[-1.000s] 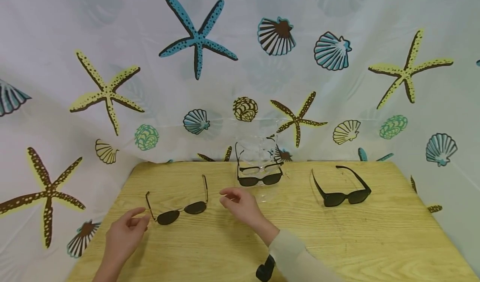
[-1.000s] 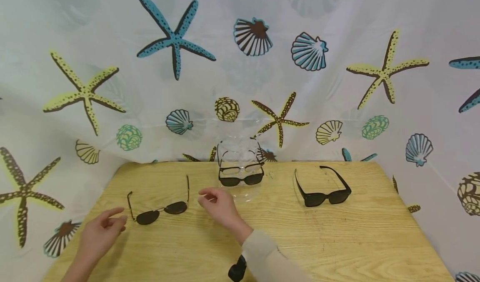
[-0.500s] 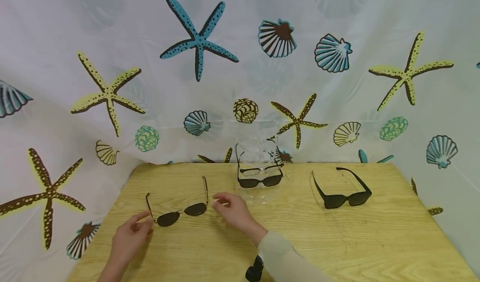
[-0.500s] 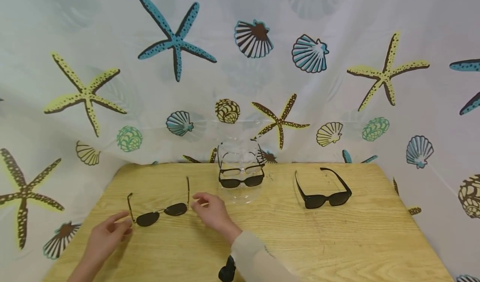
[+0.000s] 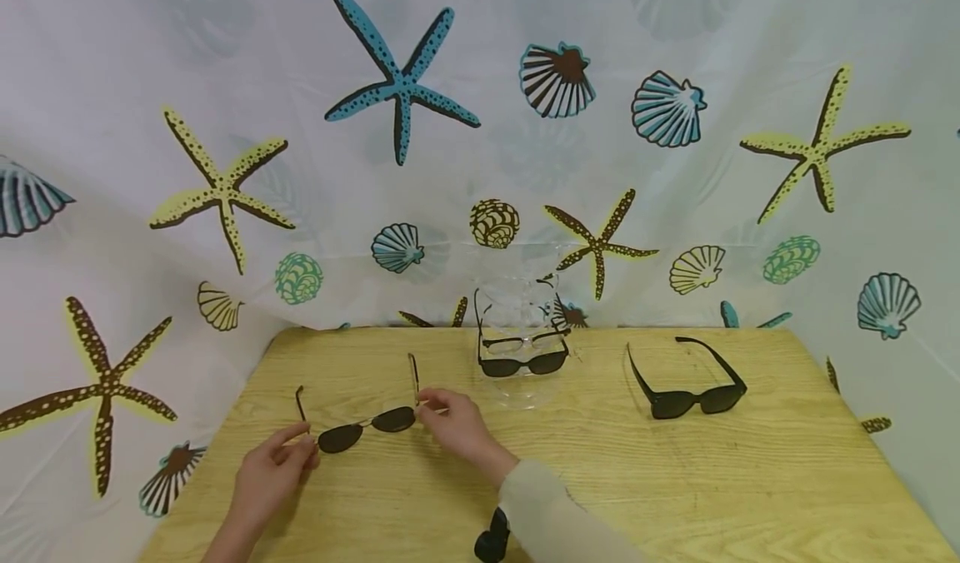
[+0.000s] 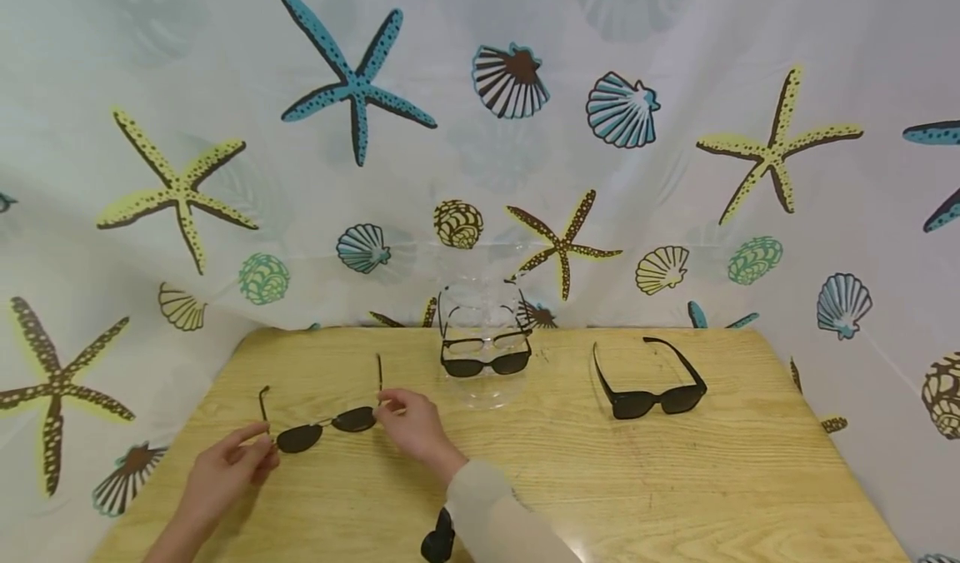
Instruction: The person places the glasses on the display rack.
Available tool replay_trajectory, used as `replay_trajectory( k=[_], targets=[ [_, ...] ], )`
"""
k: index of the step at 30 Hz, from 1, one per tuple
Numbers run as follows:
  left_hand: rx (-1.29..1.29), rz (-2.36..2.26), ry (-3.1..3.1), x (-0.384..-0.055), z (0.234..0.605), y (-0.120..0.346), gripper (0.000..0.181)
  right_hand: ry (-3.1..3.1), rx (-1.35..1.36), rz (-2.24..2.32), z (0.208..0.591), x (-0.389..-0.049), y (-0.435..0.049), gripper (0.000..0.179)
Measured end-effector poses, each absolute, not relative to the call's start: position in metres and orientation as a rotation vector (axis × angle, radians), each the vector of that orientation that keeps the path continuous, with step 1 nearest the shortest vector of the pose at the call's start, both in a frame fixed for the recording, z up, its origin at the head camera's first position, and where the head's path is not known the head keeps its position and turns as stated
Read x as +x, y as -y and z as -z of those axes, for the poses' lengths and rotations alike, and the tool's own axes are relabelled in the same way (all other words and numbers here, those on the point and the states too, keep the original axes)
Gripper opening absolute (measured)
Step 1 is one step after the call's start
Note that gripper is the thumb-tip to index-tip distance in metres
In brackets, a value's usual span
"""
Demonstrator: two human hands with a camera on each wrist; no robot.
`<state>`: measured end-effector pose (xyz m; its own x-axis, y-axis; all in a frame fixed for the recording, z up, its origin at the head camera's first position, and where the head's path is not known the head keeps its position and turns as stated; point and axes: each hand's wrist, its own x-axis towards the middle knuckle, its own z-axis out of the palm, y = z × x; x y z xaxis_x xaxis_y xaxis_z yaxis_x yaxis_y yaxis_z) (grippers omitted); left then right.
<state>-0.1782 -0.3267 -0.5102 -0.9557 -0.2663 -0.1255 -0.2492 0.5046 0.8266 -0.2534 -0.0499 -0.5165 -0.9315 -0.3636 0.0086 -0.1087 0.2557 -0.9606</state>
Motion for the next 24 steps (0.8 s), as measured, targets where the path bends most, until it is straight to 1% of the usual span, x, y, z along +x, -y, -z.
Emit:
replay_trajectory(
  k=[14, 18, 24],
  targets=[
    [0.507, 1.716, 2.621, -0.185, 0.515, 0.331, 0.047, -2.255, -0.422, 1.821, 0.521, -0.250, 0.056, 0.039],
    [0.517, 1.749, 2.608, -0.187, 0.516, 0.332, 0.046, -2.260, -0.395, 1.867, 0.524, -0.249, 0.058, 0.034],
    [0.523, 1.719, 2.582, -0.186, 0.519, 0.334, 0.039, -2.282, -0.378, 1.906, 0.524, -0.248, 0.061, 0.024]
  ],
)
